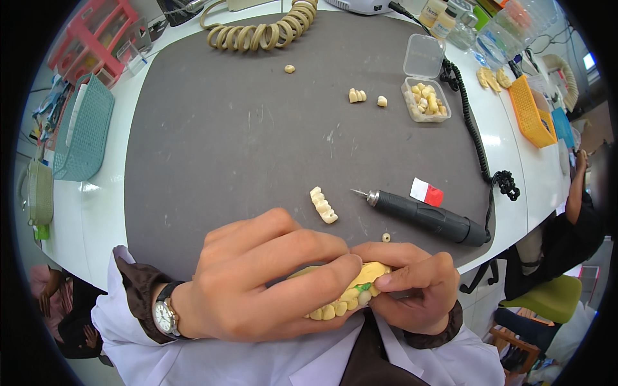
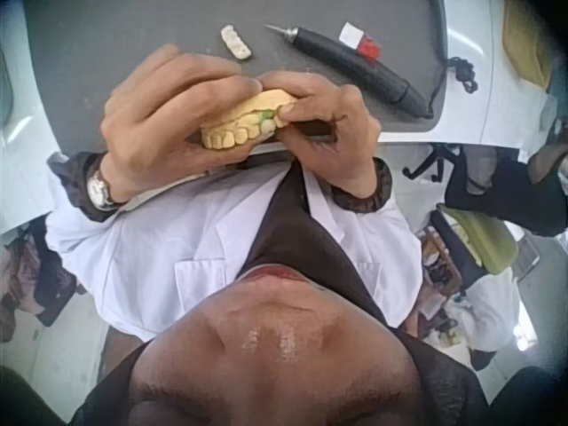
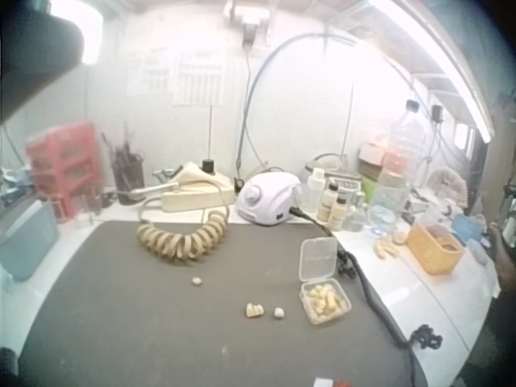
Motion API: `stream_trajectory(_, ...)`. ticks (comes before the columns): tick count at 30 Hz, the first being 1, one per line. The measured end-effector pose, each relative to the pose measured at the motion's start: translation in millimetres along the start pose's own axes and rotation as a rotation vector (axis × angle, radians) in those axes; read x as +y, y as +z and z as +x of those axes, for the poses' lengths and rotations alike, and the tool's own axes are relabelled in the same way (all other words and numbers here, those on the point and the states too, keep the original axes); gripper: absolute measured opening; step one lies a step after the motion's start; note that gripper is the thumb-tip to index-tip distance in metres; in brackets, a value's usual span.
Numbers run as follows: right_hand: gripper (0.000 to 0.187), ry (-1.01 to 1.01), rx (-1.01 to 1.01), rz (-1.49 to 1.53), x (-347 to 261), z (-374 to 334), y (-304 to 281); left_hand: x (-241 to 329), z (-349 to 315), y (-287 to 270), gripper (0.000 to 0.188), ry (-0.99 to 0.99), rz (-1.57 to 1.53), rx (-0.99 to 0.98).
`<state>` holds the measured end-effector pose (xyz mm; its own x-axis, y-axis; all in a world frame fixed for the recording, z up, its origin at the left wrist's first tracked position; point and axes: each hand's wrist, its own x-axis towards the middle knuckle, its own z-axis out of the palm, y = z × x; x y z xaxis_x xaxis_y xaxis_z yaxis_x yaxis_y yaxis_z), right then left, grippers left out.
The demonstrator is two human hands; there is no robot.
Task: The person fits dental crown pieces onto a yellow jaw model, uses a strip of articulating paper between the crowns, and trims a crown piece with a rotary tool.
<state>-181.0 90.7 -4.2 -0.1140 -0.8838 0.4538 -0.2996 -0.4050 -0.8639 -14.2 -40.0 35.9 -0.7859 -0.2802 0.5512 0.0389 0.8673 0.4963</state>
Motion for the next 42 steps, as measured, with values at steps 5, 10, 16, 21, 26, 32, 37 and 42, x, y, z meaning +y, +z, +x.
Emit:
stream_trajectory(5, 0.043, 0.008, 0.029, -0.049, 0.8, 1.7, 1.7, -1.3, -0.4, -0.7, 0.045, 0.005, 0.005, -0.015)
stream_trajectory(10, 0.054, 0.015, 0.074, -0.199, -1.7, 4.3, 2.7, -2.5, 2.2, -1.2, 0.044, -0.006, 0.000, -0.051)
stream_trajectory(16, 0.053, 0.070, -0.024, -0.296, -4.4, 7.2, -4.3, -5.1, 4.3, -2.5, 0.044, -0.212, -0.189, -0.149)
stream_trajectory(21, 0.046, 0.037, 0.027, -0.301, -3.0, 6.1, -4.7, 0.3, 12.7, -5.4, 0.043, -0.443, -0.412, -0.222)
stream_trajectory(26, 0.040, 0.067, 0.050, -0.272, -2.6, 6.8, -4.3, -4.5, 10.6, -6.9, 0.039, -0.526, -0.493, -0.257)
stream_trajectory(32, 0.036, 0.013, 0.070, -0.297, 1.3, 15.0, -2.2, -5.9, 11.8, -9.0, 0.032, -0.623, -0.556, -0.277)
stream_trajectory(37, 0.032, 0.027, 0.073, -0.363, 0.3, 17.3, -1.4, -11.1, 10.7, -6.3, 0.028, -0.644, -0.565, -0.308)
stream_trajectory(42, 0.033, 0.094, 0.023, -0.379, -4.7, 18.7, -1.5, -13.2, 10.2, -7.4, 0.024, -0.693, -0.598, -0.343)
